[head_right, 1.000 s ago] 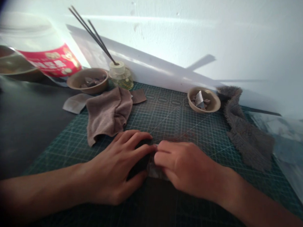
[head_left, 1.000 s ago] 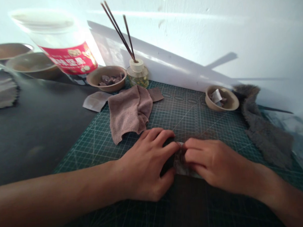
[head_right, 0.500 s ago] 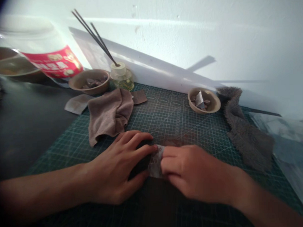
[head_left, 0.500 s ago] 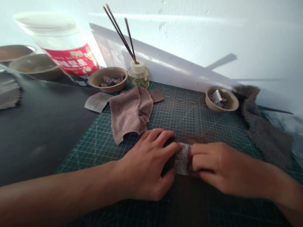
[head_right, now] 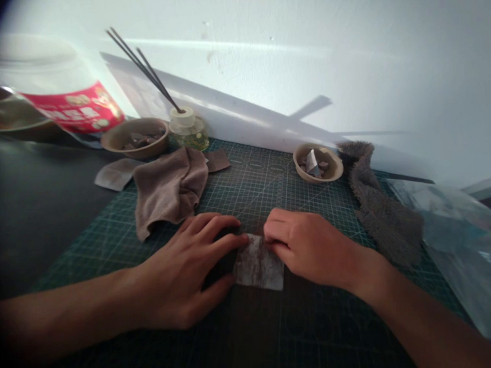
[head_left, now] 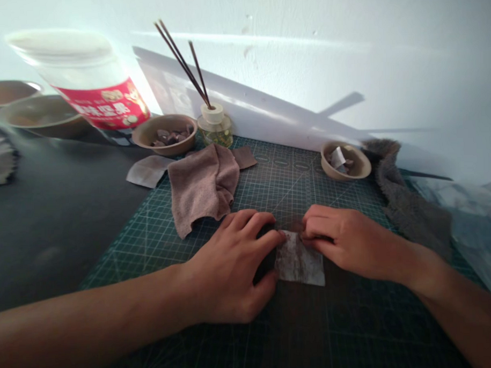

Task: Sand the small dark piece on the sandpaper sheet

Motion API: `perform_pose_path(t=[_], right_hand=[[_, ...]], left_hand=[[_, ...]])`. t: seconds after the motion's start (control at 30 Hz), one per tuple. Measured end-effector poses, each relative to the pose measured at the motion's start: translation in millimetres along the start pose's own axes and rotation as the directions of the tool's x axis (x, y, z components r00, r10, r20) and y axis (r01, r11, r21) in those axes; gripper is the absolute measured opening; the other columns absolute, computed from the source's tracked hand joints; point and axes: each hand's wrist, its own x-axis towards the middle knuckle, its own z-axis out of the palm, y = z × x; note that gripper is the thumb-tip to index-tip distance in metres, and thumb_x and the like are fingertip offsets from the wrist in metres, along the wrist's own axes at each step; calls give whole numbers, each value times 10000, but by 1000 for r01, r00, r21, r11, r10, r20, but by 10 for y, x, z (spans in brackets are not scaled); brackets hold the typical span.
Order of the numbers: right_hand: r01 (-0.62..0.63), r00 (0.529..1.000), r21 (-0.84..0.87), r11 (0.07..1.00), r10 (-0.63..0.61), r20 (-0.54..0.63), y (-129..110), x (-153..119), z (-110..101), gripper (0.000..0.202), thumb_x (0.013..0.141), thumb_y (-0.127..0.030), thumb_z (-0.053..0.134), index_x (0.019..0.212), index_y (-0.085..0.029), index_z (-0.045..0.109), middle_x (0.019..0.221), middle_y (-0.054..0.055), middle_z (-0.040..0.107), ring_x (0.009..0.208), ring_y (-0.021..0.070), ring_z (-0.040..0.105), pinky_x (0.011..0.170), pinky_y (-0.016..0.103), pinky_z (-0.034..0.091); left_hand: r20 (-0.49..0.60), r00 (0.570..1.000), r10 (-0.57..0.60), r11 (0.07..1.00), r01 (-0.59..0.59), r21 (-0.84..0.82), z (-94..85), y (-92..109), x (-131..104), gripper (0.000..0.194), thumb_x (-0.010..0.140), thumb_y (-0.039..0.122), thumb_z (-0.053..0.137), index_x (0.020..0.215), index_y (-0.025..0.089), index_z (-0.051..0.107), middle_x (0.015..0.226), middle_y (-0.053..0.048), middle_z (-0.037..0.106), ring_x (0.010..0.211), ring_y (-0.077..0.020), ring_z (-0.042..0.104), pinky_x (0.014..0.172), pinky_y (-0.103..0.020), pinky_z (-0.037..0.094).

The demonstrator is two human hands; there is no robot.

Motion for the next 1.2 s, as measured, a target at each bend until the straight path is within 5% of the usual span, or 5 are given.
perform_pose_path(t=[0.13, 0.27, 0.47, 0.6, 1.2], right_hand=[[143, 982, 111, 984, -155, 110, -19, -2, 32, 145, 925, -84, 592, 847, -204, 614, 916, -16, 620, 812, 133, 582, 723, 261, 430], [20, 998, -3, 1000, -20, -65, -5, 28, 54, 149, 946, -91, 566, 854, -192, 626, 920, 13, 617, 850, 160, 589, 772, 293, 444], [155, 987, 54, 986, -156, 21, -55, 13, 113, 127, 935, -95, 592, 867, -197, 626, 924, 1, 632, 827, 149, 596, 727, 271, 437], [-18, 997, 9, 1000, 19, -81, -22, 22, 104, 138, 957, -105, 573, 863, -189, 630, 944, 18, 635, 856, 163, 606, 775, 293, 448], [4, 999, -25, 1000, -5, -39, -29, 16, 43, 179, 945, -73, 549, 838, -195, 626, 934, 6, 627, 855, 158, 605, 775, 287, 428]], left_hand=[[-6, 1000, 8, 1000, -8, -16, -11, 6, -2, 460, 838, 315, 620, 1291, 242, 598, 1377, -111, 532, 1261, -359, 464, 1064, -600, 400], [-10, 1000, 13, 1000, -13, -5, 2, -3, -3, 484, 829, 315, 631, 1305, 237, 592, 1370, -113, 528, 1266, -362, 453, 1063, -602, 394], [-34, 999, 28, 1000, -28, -13, 38, -22, -4, 465, 822, 306, 624, 1279, 226, 600, 1360, -108, 529, 1247, -349, 454, 1063, -583, 394], [-36, 999, 18, 1000, -18, -1, 37, -23, -11, 486, 824, 312, 624, 1303, 236, 586, 1373, -107, 523, 1261, -352, 445, 1072, -587, 384], [-5, 1000, 13, 1000, -13, -11, -3, -1, -10, 480, 817, 323, 638, 1285, 226, 593, 1367, -107, 524, 1256, -349, 449, 1081, -572, 385]])
